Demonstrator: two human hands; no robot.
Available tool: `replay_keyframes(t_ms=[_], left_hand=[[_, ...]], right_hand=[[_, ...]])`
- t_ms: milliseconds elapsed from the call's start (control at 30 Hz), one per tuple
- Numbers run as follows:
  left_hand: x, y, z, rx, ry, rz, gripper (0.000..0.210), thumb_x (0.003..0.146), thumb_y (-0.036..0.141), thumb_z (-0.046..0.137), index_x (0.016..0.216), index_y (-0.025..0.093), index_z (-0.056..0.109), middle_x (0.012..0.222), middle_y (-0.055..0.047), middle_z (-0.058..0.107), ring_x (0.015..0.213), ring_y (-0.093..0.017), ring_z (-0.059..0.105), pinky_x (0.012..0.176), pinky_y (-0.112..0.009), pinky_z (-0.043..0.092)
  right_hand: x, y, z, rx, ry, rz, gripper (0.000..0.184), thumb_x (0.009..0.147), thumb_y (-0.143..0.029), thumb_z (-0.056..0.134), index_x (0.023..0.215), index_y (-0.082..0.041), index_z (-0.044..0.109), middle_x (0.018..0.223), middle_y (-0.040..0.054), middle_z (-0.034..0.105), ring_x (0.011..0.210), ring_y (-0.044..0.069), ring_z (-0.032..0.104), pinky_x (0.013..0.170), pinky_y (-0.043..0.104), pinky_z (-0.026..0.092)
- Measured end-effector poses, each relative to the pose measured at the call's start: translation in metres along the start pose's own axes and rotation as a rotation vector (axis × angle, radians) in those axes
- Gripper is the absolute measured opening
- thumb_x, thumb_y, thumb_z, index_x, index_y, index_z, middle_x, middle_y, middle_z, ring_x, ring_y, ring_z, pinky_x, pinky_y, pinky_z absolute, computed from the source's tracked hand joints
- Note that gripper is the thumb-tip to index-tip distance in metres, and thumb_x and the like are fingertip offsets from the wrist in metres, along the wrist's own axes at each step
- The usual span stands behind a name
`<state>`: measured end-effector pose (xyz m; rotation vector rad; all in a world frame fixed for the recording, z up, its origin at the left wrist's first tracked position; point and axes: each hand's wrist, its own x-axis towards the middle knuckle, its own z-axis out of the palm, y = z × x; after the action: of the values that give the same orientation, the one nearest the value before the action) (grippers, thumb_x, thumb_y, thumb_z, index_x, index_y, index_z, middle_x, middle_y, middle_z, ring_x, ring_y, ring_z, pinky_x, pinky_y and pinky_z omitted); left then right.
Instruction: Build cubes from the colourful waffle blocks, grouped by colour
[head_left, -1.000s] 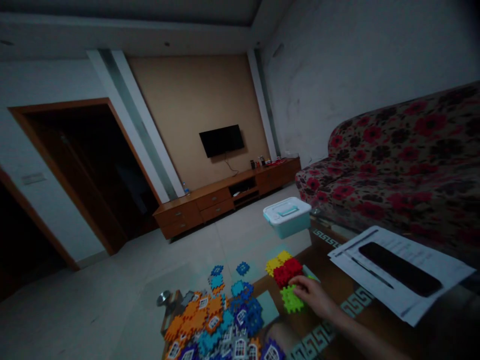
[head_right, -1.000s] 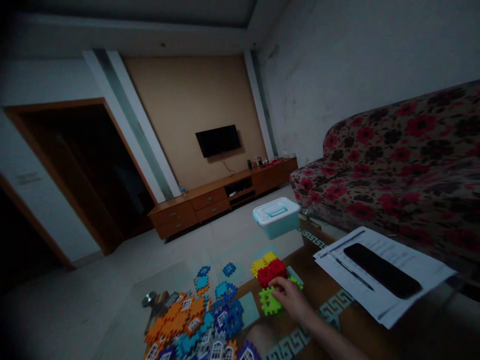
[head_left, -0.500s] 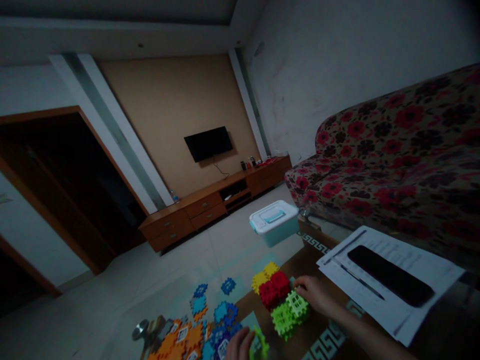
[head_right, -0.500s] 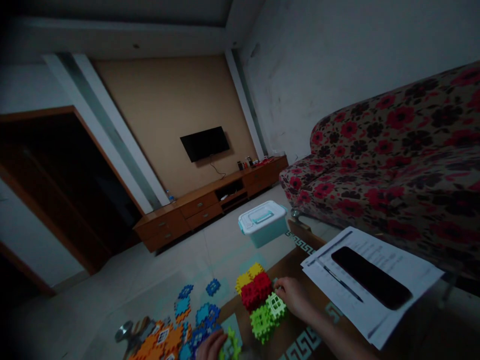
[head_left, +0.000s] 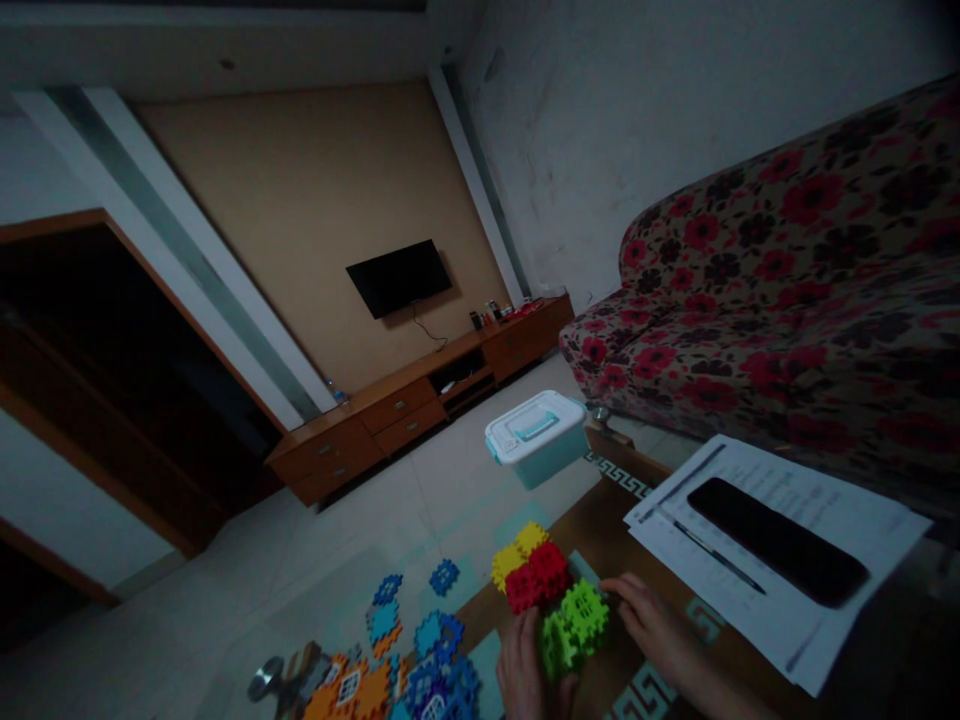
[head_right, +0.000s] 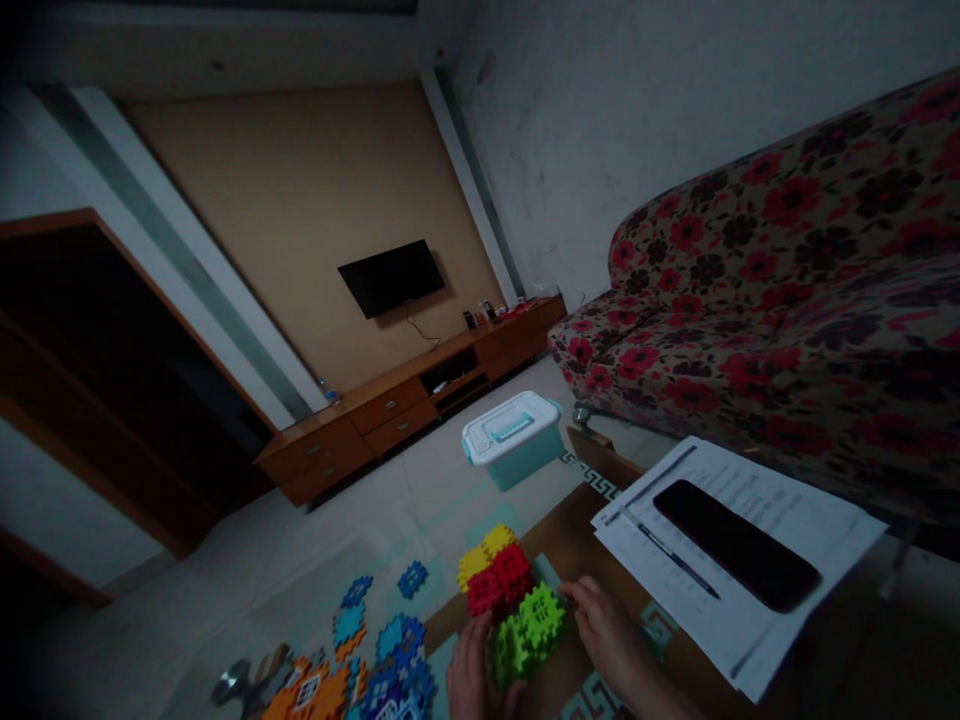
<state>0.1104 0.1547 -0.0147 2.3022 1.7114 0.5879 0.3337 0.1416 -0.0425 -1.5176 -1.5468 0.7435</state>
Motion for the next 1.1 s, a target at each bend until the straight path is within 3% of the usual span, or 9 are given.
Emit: replay_keyframes(t_ms=[133, 267, 500, 700, 833, 900, 967, 1100], left_hand=[[-0.012, -0.001, 0.013, 0.115, -0.026, -0.222, 0.085, 0.06, 0.021, 0.063, 0.142, 0.01, 0.045, 0.145, -0.019, 0.05, 0.136, -0.036, 0.045, 0.109, -0.044, 0.041], [-0.019, 0.005, 0.02, 0.114, -0.046, -0.351, 0.091, 0.063, 0.021, 0.063, 0.149, 0.011, 0.033, 0.144, -0.017, 0.051, 0.133, -0.034, 0.047, 0.105, -0.042, 0.043], [-0.016, 0.016, 0.017, 0.083, -0.024, -0.404, 0.081, 0.071, 0.012, 0.057, 0.148, 0.015, 0.033, 0.14, -0.013, 0.057, 0.131, -0.029, 0.048, 0.109, -0.042, 0.036], [-0.015, 0.034, -0.001, 0.009, -0.052, -0.383, 0.085, 0.072, 0.007, 0.056, 0.151, 0.011, 0.025, 0.145, -0.017, 0.05, 0.132, -0.031, 0.043, 0.111, -0.046, 0.03], [-0.032, 0.039, -0.016, -0.077, -0.075, -0.427, 0.094, 0.067, 0.009, 0.066, 0.152, 0.013, 0.023, 0.145, -0.018, 0.048, 0.133, -0.034, 0.041, 0.113, -0.049, 0.028], [-0.051, 0.031, -0.025, -0.119, -0.098, -0.445, 0.095, 0.066, 0.012, 0.069, 0.151, 0.016, 0.028, 0.147, -0.018, 0.045, 0.135, -0.035, 0.038, 0.115, -0.051, 0.026], [-0.078, 0.012, -0.035, -0.127, -0.049, -0.441, 0.088, 0.067, 0.014, 0.068, 0.148, 0.018, 0.035, 0.149, -0.016, 0.043, 0.138, -0.034, 0.035, 0.117, -0.051, 0.024], [-0.148, -0.05, -0.073, 0.034, 0.13, -0.436, 0.063, 0.077, 0.014, 0.054, 0.139, 0.018, 0.049, 0.144, -0.014, 0.051, 0.137, -0.028, 0.041, 0.116, -0.044, 0.031]], right_hand=[[-0.011, 0.007, 0.011, -0.011, -0.055, 0.013, 0.076, 0.062, -0.005, 0.042, 0.135, -0.021, 0.055, 0.136, 0.009, 0.058, 0.127, 0.019, 0.054, 0.111, 0.033, 0.037], [-0.015, 0.016, 0.031, -0.138, -0.042, 0.034, 0.082, 0.062, -0.008, 0.046, 0.143, -0.025, 0.047, 0.147, 0.0064, 0.051, 0.14, 0.024, 0.04, 0.118, 0.042, 0.028], [-0.009, 0.027, 0.054, -0.277, 0.032, -0.008, 0.071, 0.075, -0.011, 0.04, 0.146, -0.017, 0.04, 0.146, 0.0103, 0.052, 0.139, 0.024, 0.042, 0.117, 0.042, 0.031], [-0.006, 0.026, 0.05, -0.207, 0.067, -0.113, 0.065, 0.075, -0.017, 0.043, 0.141, -0.014, 0.044, 0.136, 0.0157, 0.058, 0.128, 0.029, 0.053, 0.109, 0.044, 0.042], [-0.018, 0.046, 0.041, -0.093, 0.151, -0.202, 0.056, 0.084, -0.028, 0.045, 0.139, -0.018, 0.042, 0.123, 0.0156, 0.06, 0.114, 0.029, 0.062, 0.096, 0.045, 0.052], [-0.024, 0.057, 0.037, -0.086, 0.194, -0.185, 0.053, 0.086, -0.037, 0.048, 0.137, -0.022, 0.044, 0.117, 0.0153, 0.06, 0.104, 0.031, 0.065, 0.089, 0.047, 0.055], [-0.031, 0.061, 0.037, -0.08, 0.2, -0.189, 0.051, 0.088, -0.042, 0.05, 0.135, -0.023, 0.046, 0.119, 0.0158, 0.059, 0.1, 0.032, 0.066, 0.085, 0.048, 0.056], [-0.049, 0.036, 0.054, -0.014, 0.137, -0.267, 0.042, 0.09, -0.04, 0.049, 0.129, -0.026, 0.056, 0.124, 0.0148, 0.061, 0.106, 0.031, 0.066, 0.086, 0.045, 0.057]])
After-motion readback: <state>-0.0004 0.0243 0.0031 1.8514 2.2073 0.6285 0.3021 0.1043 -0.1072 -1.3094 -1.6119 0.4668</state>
